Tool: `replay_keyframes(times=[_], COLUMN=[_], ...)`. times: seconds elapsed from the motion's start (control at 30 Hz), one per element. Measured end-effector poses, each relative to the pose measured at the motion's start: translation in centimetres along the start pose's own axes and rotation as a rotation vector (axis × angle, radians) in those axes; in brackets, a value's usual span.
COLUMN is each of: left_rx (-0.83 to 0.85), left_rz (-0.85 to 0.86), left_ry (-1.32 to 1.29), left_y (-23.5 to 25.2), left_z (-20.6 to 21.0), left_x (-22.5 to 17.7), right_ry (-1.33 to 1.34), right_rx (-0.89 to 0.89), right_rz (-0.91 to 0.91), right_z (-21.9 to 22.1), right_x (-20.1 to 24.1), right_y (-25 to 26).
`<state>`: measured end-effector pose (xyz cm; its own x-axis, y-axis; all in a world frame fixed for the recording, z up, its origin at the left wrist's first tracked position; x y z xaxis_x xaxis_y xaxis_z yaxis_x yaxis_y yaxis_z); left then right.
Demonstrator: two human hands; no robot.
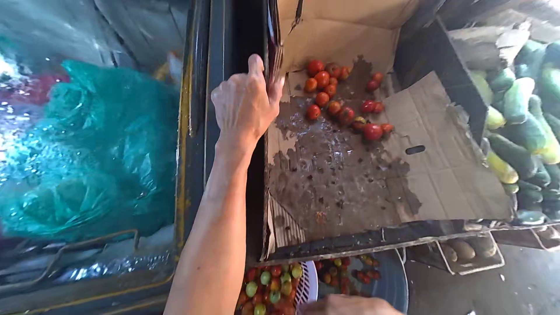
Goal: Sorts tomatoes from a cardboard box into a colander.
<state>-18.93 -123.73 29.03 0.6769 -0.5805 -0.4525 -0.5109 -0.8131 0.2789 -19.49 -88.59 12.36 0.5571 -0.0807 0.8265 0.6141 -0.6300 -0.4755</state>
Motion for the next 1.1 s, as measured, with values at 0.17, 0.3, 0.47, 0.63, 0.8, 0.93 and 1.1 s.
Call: replay_keyframes(times=[0.17,0.3,0.47,0.63,0.8,0.93,1.1], left_rx=[-0.048,-0.072,-0.127,-0.151,-0.155,-0.087,-0.075], left_rz=[0.031,0.055,0.083,0.094,0.108,0.087,0.070], left_ry=[0.056,0.068,0.072,0.097,0.096,0.080,0.083], left_y=[-0.1,-0.2,-0.3,-0.4,-0.3,-0.5,-0.3], left_z=[0.4,0.5,0.5,0.5,0.6,0.6,0.6], left_x=[0.1,0.1,0.2,0.1,0.1,0.1,0.2], right_ry=[0.109,-0.441,-0.545,-0.217,0.833,0.851,0.851], right_rx=[-0.568,-1.085,-0.769,-1.232,-1.079,-0.875,-0.757], right_rz=[-0.201,0.247,0.700,0.411,-0.408,-0.436,-0.405], right_z=[-21.9,-39.8,-47.3,-45.7,-38.6,-33.9,-30.8], right_x=[1.2,-8.5,-17.5,-16.7,-12.0,-8.5,-6.9], right_y=[-8.3,-12.5,-12.9,-14.9,-13.3,-12.4,-11.7])
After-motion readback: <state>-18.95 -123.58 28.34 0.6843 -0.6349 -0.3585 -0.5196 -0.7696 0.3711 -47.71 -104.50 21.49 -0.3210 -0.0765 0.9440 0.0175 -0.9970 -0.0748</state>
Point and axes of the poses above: each hand's wrist, its own y-axis towards the middle knuckle, its own z-axis out of the palm, x = y × z, the point moved 7 cm from there along y, towards the middle knuckle, and after that the axes turned 10 degrees about x, right-handed, at the moved point
